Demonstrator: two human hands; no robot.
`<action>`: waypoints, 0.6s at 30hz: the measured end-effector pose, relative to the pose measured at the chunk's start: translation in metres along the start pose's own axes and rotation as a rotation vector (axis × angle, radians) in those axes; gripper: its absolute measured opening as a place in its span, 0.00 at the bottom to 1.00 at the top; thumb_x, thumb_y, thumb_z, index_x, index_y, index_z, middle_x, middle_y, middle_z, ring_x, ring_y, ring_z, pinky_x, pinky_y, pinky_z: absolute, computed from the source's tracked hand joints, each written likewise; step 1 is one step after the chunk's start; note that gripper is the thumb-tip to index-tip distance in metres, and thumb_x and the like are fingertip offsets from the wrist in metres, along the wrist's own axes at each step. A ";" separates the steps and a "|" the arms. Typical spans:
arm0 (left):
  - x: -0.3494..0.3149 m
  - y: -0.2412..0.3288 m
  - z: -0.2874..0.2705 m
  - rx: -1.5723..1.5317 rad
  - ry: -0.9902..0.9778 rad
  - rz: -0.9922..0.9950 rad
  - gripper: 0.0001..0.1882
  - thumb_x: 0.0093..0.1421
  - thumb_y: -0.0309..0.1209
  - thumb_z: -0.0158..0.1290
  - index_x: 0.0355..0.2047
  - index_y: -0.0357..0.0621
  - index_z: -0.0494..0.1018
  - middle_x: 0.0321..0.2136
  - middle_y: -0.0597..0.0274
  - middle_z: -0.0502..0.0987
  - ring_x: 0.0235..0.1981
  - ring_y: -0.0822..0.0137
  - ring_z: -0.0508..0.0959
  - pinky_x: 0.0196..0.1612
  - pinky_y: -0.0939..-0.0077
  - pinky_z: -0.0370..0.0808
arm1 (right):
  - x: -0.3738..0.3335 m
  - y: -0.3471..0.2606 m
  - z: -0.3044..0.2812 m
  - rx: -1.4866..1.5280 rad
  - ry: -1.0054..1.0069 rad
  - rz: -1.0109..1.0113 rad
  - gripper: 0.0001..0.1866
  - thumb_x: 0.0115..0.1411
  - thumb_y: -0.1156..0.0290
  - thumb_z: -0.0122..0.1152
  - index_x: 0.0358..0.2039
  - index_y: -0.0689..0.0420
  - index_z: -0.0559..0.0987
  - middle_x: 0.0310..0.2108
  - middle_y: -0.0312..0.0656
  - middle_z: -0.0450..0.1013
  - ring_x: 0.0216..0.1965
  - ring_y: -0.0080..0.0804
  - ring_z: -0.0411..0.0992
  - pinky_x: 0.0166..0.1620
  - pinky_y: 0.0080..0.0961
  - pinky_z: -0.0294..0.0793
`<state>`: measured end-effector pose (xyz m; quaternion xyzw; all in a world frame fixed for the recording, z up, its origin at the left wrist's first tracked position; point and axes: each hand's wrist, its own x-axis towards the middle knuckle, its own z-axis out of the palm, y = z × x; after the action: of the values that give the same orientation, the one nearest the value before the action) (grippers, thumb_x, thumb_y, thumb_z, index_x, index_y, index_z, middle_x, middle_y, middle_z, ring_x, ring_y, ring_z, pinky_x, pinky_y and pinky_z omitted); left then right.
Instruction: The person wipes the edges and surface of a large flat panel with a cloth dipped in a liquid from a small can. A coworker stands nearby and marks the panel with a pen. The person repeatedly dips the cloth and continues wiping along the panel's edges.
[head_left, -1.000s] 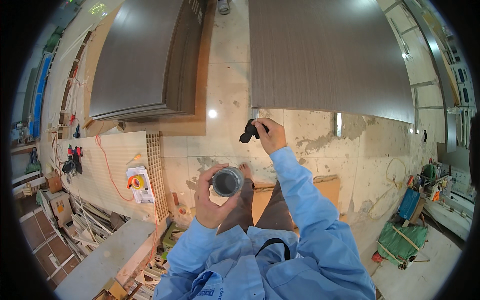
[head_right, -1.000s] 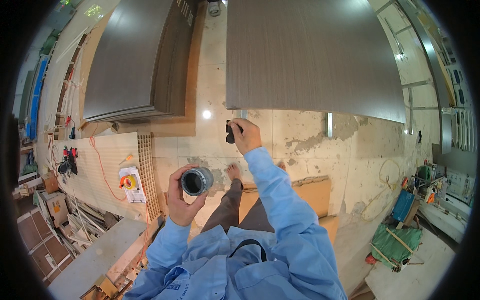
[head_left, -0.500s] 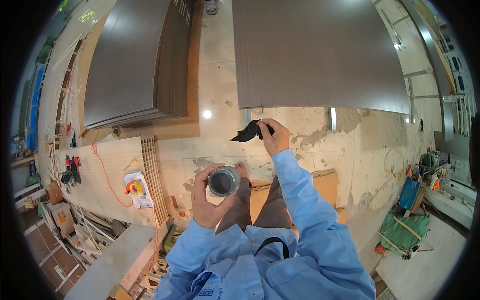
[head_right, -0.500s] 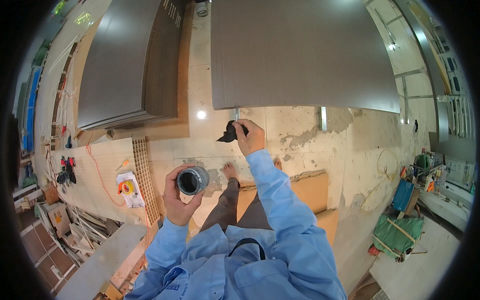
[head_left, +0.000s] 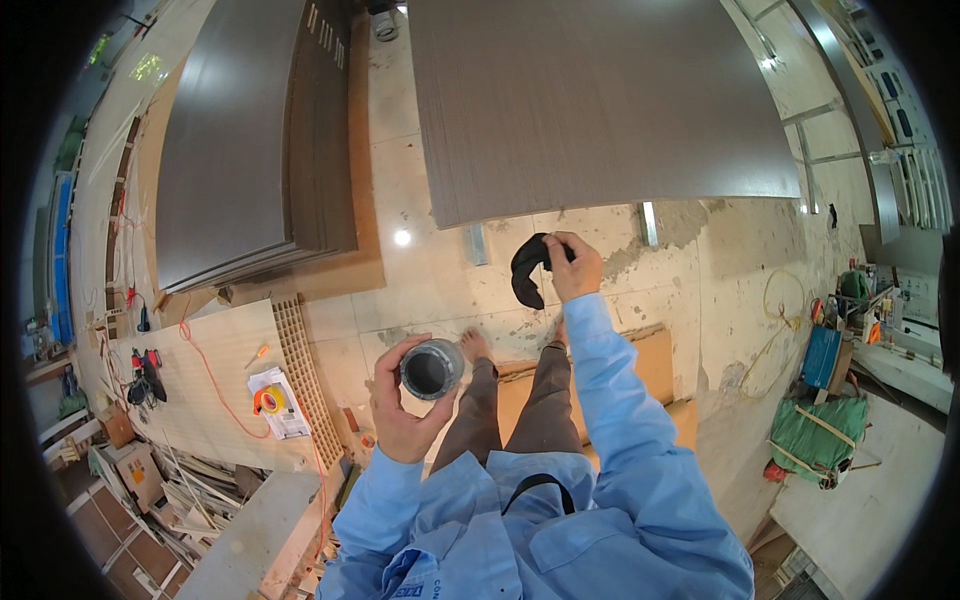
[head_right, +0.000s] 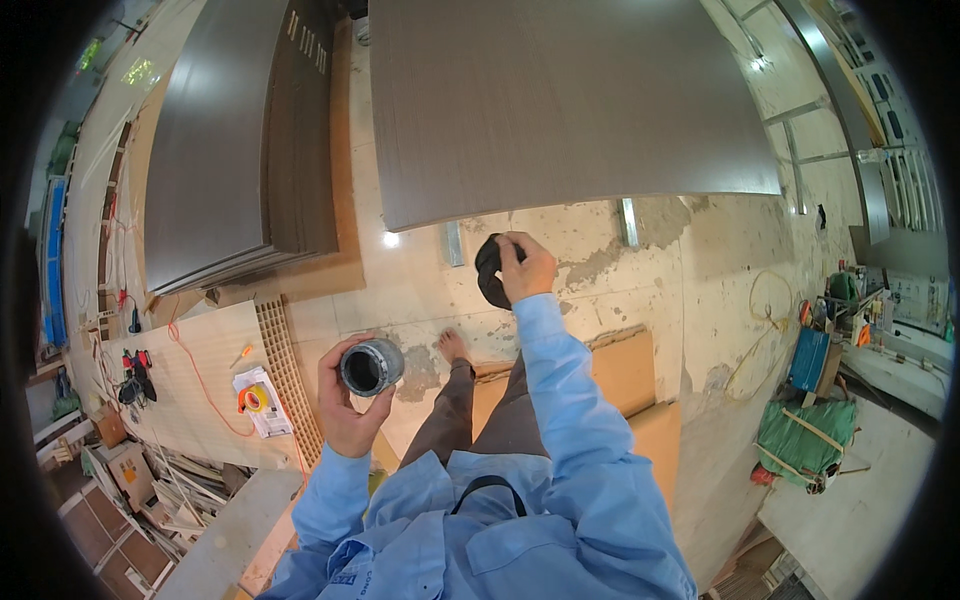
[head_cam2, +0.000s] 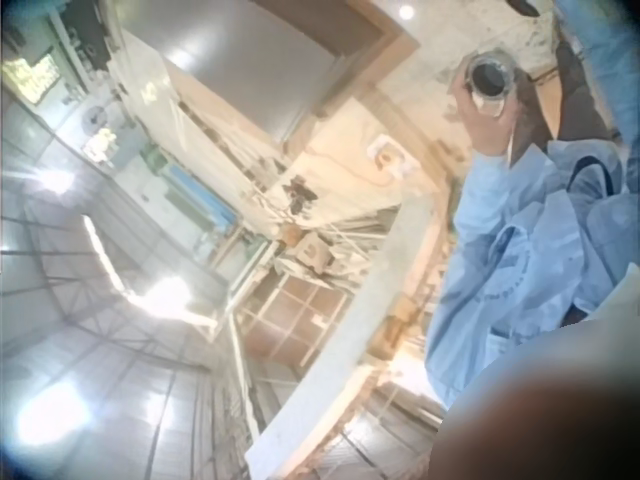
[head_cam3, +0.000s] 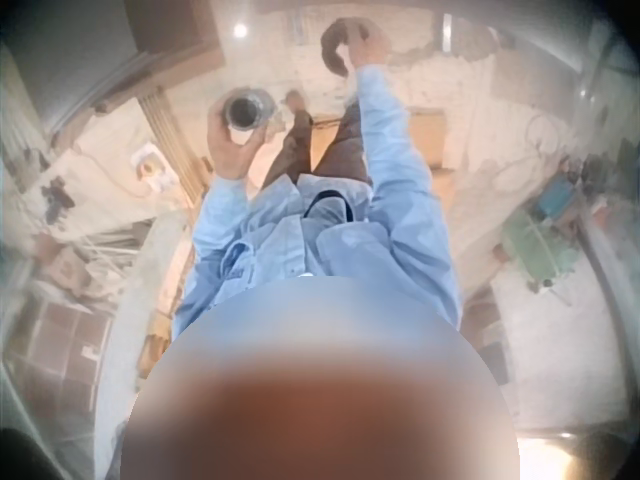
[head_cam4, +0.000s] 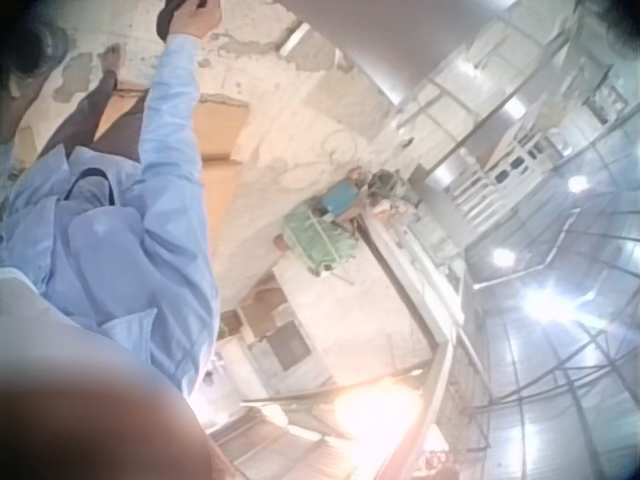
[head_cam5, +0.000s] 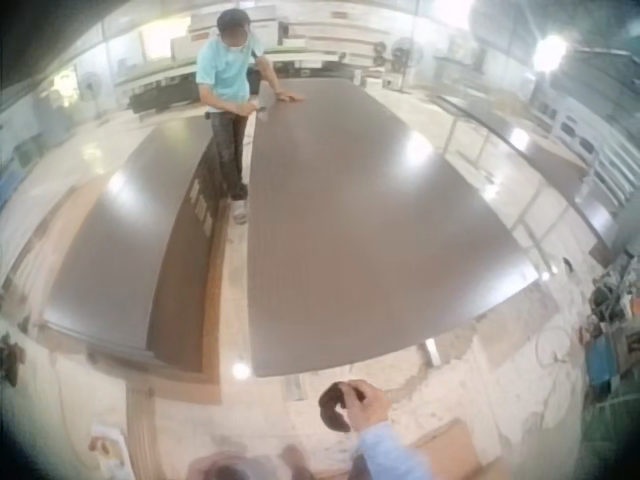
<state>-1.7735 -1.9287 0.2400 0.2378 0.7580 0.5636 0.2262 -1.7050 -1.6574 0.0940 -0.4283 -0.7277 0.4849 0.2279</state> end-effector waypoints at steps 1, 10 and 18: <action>-0.001 0.000 0.002 -0.012 -0.002 -0.003 0.36 0.51 0.19 0.67 0.60 0.39 0.65 0.57 0.51 0.75 0.55 0.61 0.78 0.60 0.68 0.75 | 0.001 0.002 -0.004 0.000 0.019 0.025 0.08 0.65 0.71 0.65 0.40 0.62 0.85 0.32 0.46 0.84 0.33 0.30 0.82 0.39 0.27 0.79; 0.009 0.010 0.021 -0.025 -0.054 -0.018 0.38 0.49 0.17 0.66 0.60 0.37 0.64 0.58 0.49 0.73 0.57 0.60 0.77 0.62 0.67 0.74 | 0.021 0.018 -0.046 -0.045 0.067 0.030 0.07 0.62 0.71 0.65 0.37 0.61 0.86 0.32 0.50 0.83 0.33 0.40 0.83 0.40 0.32 0.80; 0.017 0.021 0.044 -0.002 -0.120 -0.009 0.38 0.49 0.17 0.65 0.60 0.37 0.64 0.58 0.49 0.73 0.58 0.59 0.75 0.63 0.65 0.72 | 0.031 0.035 -0.076 -0.089 -0.042 -0.078 0.08 0.63 0.69 0.66 0.37 0.60 0.86 0.31 0.47 0.83 0.33 0.32 0.82 0.39 0.26 0.79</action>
<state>-1.7576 -1.8795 0.2477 0.2677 0.7434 0.5482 0.2742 -1.6509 -1.5865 0.0927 -0.3989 -0.7694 0.4517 0.2121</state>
